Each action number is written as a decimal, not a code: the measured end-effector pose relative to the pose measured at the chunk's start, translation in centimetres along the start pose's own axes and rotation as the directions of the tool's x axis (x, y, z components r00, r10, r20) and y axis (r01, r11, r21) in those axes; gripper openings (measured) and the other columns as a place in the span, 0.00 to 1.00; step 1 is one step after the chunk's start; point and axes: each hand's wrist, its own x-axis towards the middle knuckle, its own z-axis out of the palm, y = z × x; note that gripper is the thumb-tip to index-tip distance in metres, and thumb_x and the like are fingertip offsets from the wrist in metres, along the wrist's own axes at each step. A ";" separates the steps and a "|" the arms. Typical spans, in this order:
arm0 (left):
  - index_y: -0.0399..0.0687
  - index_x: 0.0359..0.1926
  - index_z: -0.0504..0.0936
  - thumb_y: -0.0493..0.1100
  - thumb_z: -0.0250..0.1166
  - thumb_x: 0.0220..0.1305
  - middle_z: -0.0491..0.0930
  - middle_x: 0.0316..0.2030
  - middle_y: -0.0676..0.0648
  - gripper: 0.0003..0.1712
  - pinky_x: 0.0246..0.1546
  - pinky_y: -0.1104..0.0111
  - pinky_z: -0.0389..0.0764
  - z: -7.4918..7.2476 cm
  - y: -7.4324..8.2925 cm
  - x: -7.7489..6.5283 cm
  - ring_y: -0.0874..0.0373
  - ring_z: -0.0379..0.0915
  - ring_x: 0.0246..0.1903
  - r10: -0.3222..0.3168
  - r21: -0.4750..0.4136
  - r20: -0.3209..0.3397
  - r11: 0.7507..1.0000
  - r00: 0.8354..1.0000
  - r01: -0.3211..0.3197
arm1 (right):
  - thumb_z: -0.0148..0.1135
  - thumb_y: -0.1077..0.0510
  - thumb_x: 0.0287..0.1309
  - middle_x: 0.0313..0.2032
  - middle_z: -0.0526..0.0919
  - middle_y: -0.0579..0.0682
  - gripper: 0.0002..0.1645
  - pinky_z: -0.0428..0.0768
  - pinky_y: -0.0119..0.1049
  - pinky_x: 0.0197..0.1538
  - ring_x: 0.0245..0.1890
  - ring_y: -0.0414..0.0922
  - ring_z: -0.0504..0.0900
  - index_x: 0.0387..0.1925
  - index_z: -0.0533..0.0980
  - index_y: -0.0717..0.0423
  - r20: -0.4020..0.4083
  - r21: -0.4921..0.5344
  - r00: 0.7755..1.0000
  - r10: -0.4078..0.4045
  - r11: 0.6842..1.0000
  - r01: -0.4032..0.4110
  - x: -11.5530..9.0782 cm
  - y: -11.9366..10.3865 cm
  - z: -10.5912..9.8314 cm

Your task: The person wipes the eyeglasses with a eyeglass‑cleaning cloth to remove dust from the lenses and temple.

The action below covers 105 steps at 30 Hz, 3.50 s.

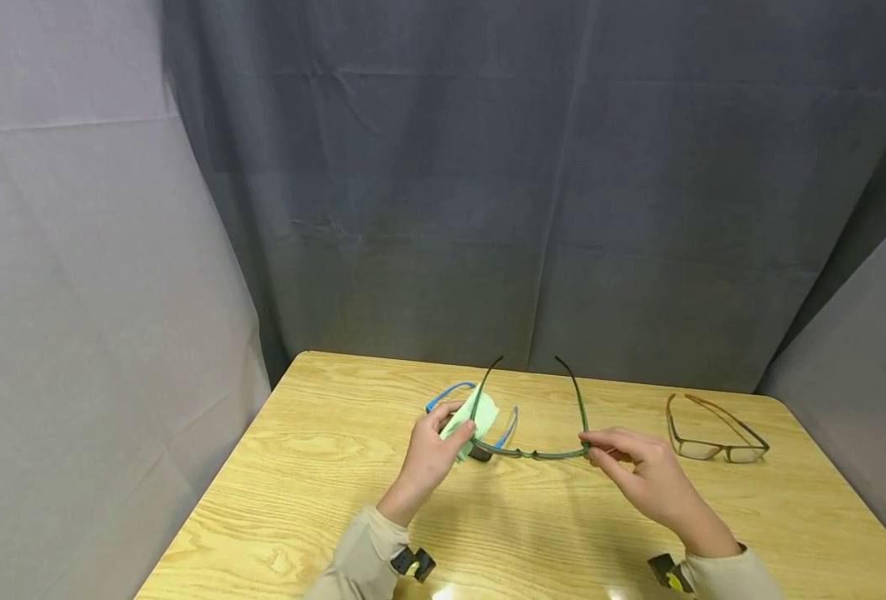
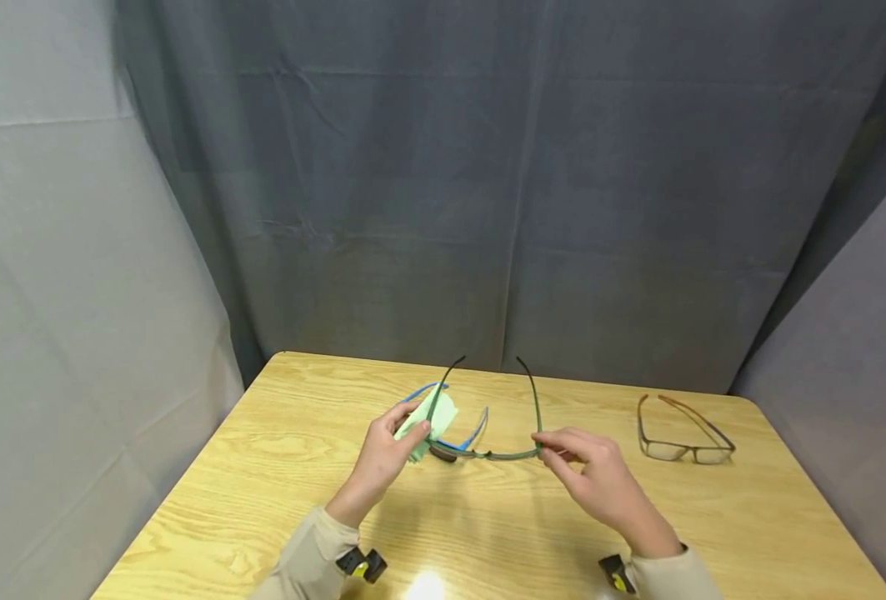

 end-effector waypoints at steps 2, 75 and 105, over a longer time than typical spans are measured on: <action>0.28 0.57 0.71 0.34 0.58 0.65 0.77 0.48 0.33 0.21 0.41 0.62 0.81 0.0 0.0 0.0 0.50 0.76 0.43 0.002 0.013 0.004 1.000 1.000 -0.002 | 0.65 0.72 0.51 0.36 0.84 0.41 0.17 0.80 0.24 0.34 0.31 0.36 0.82 0.43 0.82 0.54 -0.002 0.012 0.999 0.037 0.999 -0.037 0.0 0.0 0.1; 0.36 0.44 0.84 0.40 0.64 0.61 0.78 0.38 0.44 0.13 0.30 0.72 0.80 0.1 -3.8 0.8 0.56 0.75 0.34 0.155 0.150 -0.182 0.980 0.971 -0.129 | 0.66 0.60 0.57 0.29 0.82 0.43 0.08 0.79 0.30 0.31 0.28 0.39 0.81 0.39 0.79 0.57 0.009 -0.011 0.908 0.418 0.908 -0.418 0.1 -0.7 1.0; 0.44 0.43 0.85 0.30 0.70 0.41 0.81 0.44 0.48 0.22 0.48 0.70 0.76 1.5 -4.8 0.7 0.55 0.75 0.44 0.655 0.791 0.291 0.246 0.697 -0.561 | 0.67 0.65 0.53 0.27 0.80 0.39 0.09 0.80 0.32 0.30 0.27 0.36 0.81 0.37 0.79 0.56 -0.022 -0.064 0.953 0.302 0.951 -0.303 0.5 -0.7 1.4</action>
